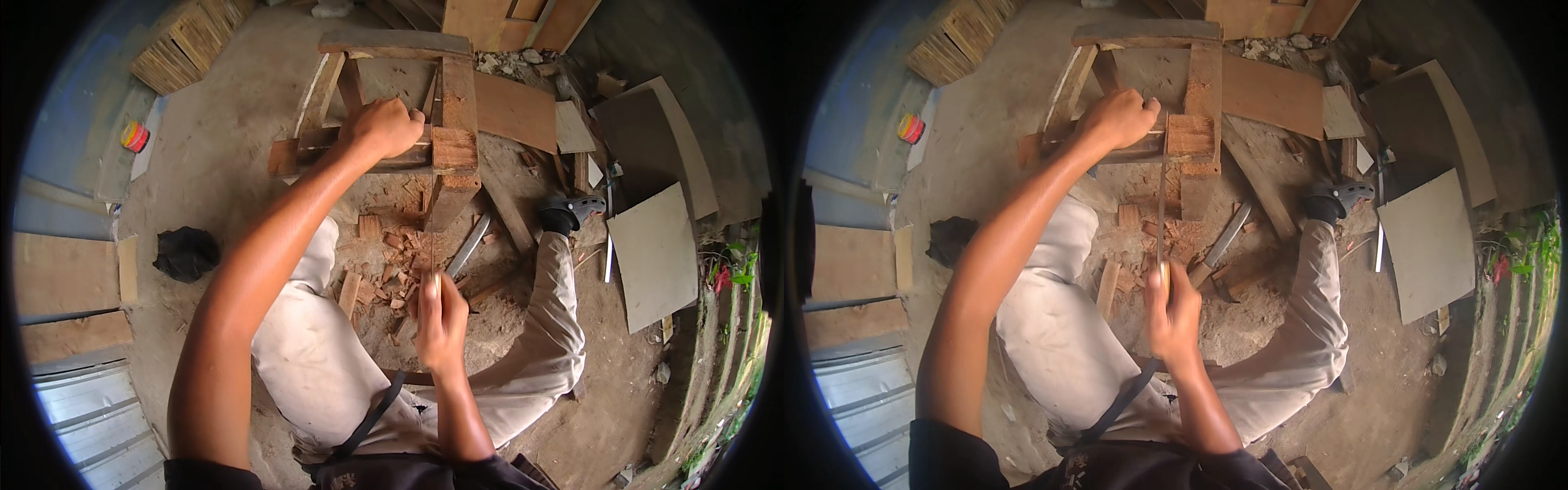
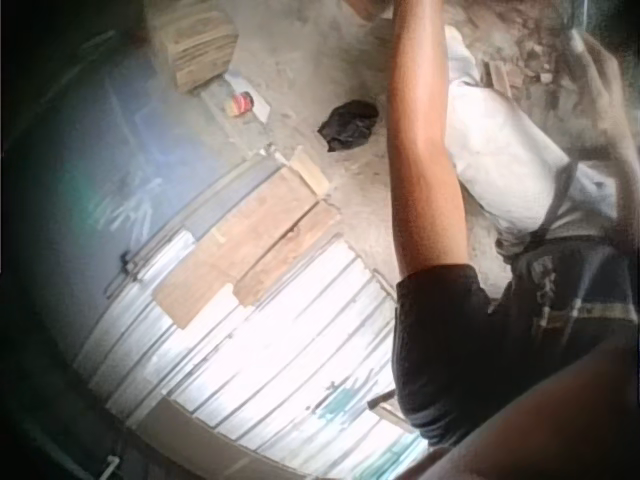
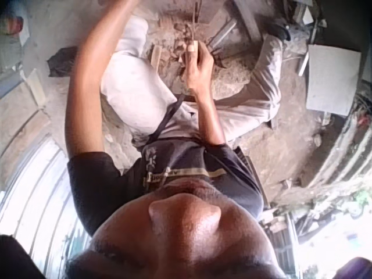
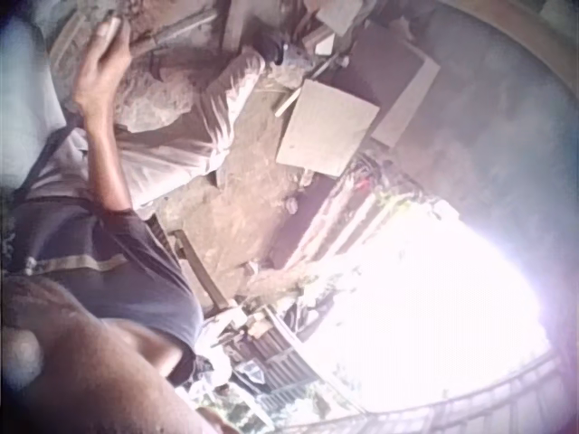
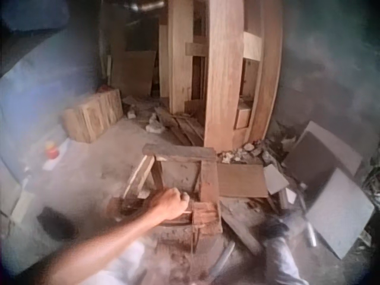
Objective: The person sits on the floor and uses a chisel and mallet to carve and shape a wooden frame. They repeatedly strike the chisel to remove wood chips and refine the joints. Later, they use a metal file to smooth the edges of a small wooden piece.
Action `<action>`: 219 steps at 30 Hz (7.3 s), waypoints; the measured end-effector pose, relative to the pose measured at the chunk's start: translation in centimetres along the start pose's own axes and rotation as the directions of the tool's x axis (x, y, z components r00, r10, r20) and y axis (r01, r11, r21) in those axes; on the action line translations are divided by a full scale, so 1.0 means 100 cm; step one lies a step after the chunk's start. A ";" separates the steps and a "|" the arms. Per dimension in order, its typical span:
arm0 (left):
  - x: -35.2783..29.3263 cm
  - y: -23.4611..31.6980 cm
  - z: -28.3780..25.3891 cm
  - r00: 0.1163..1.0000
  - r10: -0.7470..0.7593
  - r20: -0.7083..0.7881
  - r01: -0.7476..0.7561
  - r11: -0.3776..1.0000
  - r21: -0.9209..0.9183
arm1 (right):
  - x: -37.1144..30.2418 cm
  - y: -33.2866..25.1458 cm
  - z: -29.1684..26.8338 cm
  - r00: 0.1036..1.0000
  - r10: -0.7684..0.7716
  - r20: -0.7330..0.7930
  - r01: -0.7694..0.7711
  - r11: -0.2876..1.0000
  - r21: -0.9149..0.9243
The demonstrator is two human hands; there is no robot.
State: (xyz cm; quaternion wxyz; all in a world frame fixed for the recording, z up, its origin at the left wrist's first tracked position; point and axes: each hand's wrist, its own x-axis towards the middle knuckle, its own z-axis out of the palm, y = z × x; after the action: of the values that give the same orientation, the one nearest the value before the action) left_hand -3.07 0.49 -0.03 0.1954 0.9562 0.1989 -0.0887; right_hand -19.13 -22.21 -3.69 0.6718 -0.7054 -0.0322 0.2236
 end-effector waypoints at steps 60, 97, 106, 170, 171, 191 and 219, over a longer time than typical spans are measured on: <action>0.008 -0.004 0.009 0.996 0.007 -0.085 -0.005 1.000 0.021 | -0.100 0.097 -0.033 0.957 0.253 0.140 -0.278 0.938 0.208; -0.013 -0.033 -0.012 0.900 0.435 0.005 -0.433 0.895 0.107 | -0.081 0.006 -0.057 0.953 -0.206 -0.221 0.249 0.950 0.189; -0.050 -0.031 0.028 0.891 0.410 -0.195 -0.310 0.863 0.398 | -0.026 0.018 -0.015 0.899 -0.438 -0.003 0.434 0.892 -0.124; -0.050 -0.030 0.027 0.890 0.414 -0.190 -0.331 0.875 0.354 | -0.022 -0.020 -0.012 0.986 -0.117 0.115 0.133 0.980 -0.148; -0.048 -0.030 0.028 0.898 0.395 -0.191 -0.315 0.884 0.346 | -0.034 -0.018 -0.015 0.973 -0.192 0.125 0.210 0.967 -0.143; -0.051 -0.031 0.024 0.922 0.358 -0.148 -0.292 0.893 0.343 | -0.021 0.041 -0.042 0.919 -0.390 0.048 0.392 0.919 -0.040; -0.050 -0.040 0.039 0.810 0.482 -0.334 -0.357 0.857 0.371 | 0.055 0.010 0.012 0.887 -0.462 0.002 0.460 0.881 -0.109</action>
State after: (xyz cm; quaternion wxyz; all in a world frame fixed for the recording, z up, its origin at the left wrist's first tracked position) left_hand -9.60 0.59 -3.67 0.0208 0.9907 0.0021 0.1344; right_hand -14.85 -19.27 -6.15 0.6676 -0.7148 -0.2026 0.0471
